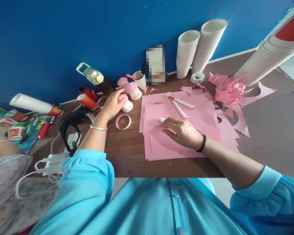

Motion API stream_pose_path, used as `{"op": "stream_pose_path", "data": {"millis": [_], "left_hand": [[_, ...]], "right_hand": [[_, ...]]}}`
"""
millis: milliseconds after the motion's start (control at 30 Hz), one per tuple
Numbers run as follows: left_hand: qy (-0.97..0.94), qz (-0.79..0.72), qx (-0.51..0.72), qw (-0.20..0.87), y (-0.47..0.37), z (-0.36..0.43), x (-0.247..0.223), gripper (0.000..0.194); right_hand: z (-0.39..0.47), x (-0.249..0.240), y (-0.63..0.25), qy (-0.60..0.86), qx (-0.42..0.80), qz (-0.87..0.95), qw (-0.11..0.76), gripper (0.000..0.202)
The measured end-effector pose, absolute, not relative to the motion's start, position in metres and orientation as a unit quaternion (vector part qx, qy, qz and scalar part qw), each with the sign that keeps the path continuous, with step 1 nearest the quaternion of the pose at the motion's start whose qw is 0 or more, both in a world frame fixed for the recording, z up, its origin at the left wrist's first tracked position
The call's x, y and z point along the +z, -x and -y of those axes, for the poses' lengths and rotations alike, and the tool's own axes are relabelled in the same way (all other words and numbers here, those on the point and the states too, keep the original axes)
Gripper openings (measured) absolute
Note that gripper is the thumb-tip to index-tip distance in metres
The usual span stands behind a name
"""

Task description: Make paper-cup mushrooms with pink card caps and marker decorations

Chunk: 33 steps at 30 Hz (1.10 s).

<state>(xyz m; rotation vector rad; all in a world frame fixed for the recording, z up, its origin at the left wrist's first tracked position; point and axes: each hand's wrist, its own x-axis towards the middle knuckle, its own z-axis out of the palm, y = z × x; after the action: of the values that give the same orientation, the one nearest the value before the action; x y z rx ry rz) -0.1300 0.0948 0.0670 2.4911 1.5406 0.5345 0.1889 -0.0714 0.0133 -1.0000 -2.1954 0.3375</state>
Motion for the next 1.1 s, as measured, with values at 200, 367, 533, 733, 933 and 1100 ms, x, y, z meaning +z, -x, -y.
{"op": "stream_pose_path", "data": {"millis": [200, 367, 533, 733, 933, 1100], "left_hand": [[-0.791, -0.583, 0.187, 0.014, 0.137, -0.086, 0.073, 0.061], [-0.777, -0.618, 0.119, -0.003, 0.134, -0.076, 0.077, 0.072], [-0.803, -0.586, 0.102, 0.037, 0.136, -0.081, 0.073, 0.088], [-0.804, -0.583, 0.105, 0.053, 0.135, -0.089, 0.073, 0.084], [-0.813, -0.568, 0.095, 0.079, 0.137, -0.103, 0.079, 0.093], [-0.825, -0.550, 0.092, 0.094, 0.146, -0.119, 0.076, 0.090]], "right_hand": [[0.072, 0.013, -0.189, 0.385, 0.132, 0.847, 0.342, 0.019], [0.073, 0.011, -0.189, 0.388, 0.132, 0.847, 0.338, 0.019], [0.072, 0.012, -0.189, 0.390, 0.136, 0.848, 0.332, 0.021], [0.073, 0.011, -0.190, 0.394, 0.140, 0.849, 0.323, 0.022], [0.073, 0.011, -0.190, 0.399, 0.133, 0.851, 0.316, 0.021], [0.074, 0.012, -0.189, 0.401, 0.137, 0.852, 0.308, 0.021]]}}
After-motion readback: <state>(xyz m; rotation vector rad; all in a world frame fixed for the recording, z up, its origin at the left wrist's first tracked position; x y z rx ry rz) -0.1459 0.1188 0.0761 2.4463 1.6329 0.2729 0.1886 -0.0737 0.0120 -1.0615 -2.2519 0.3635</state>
